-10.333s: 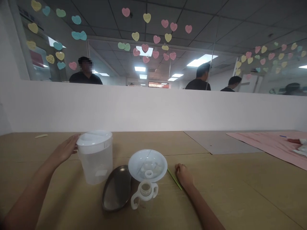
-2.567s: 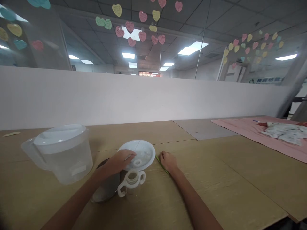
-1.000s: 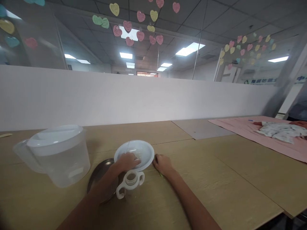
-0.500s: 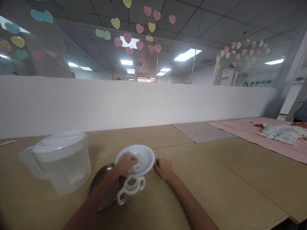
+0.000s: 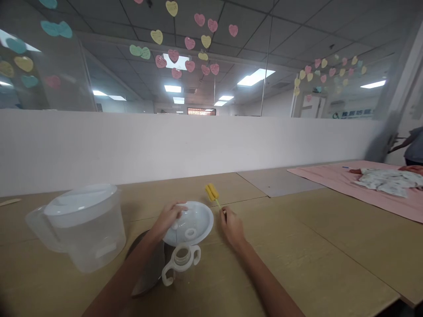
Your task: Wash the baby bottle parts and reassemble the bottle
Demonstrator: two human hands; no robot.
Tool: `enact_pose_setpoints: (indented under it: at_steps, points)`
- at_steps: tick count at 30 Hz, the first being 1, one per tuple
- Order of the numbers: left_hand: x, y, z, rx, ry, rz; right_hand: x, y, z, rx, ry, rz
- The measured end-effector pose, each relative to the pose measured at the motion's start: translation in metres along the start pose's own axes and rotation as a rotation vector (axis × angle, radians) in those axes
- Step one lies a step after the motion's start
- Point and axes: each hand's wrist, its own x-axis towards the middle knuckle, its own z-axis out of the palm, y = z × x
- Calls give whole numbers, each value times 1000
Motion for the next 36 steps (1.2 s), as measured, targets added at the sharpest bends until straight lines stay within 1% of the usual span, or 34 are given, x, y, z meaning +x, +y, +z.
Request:
enact_pose_setpoints:
  at_steps: [3, 4, 6, 9, 12, 16, 18, 21, 26, 29, 36]
  points:
    - [0, 2, 1, -87, 9, 4, -8, -13, -2, 94, 80, -216]
    - [0, 3, 1, -108, 13, 11, -11, -17, -2, 110, 92, -269]
    - [-2, 6, 1, -137, 6, 28, -16, -25, -2, 140, 111, -325]
    - [-6, 11, 3, -153, -48, 61, -20, -30, -4, 186, 135, -333]
    - [-9, 14, 5, -133, -94, 91, -20, -31, -6, 209, 140, -309]
    - [-10, 18, 3, -78, -70, 111, -19, -29, -5, 212, 187, -239]
    - [-10, 20, 0, -60, -54, 122, -20, -27, -3, 209, 200, -273]
    - [-10, 24, -2, -52, -63, 140, -22, -26, 0, 181, 213, -390]
    - [-13, 29, -3, -62, -95, 162, -24, -25, 2, 103, 321, -529]
    - [-16, 31, -2, -89, -101, 152, -25, -27, 2, 117, 343, -560]
    - [-19, 33, -2, -154, -138, 89, -26, -26, 4, 108, 301, -550]
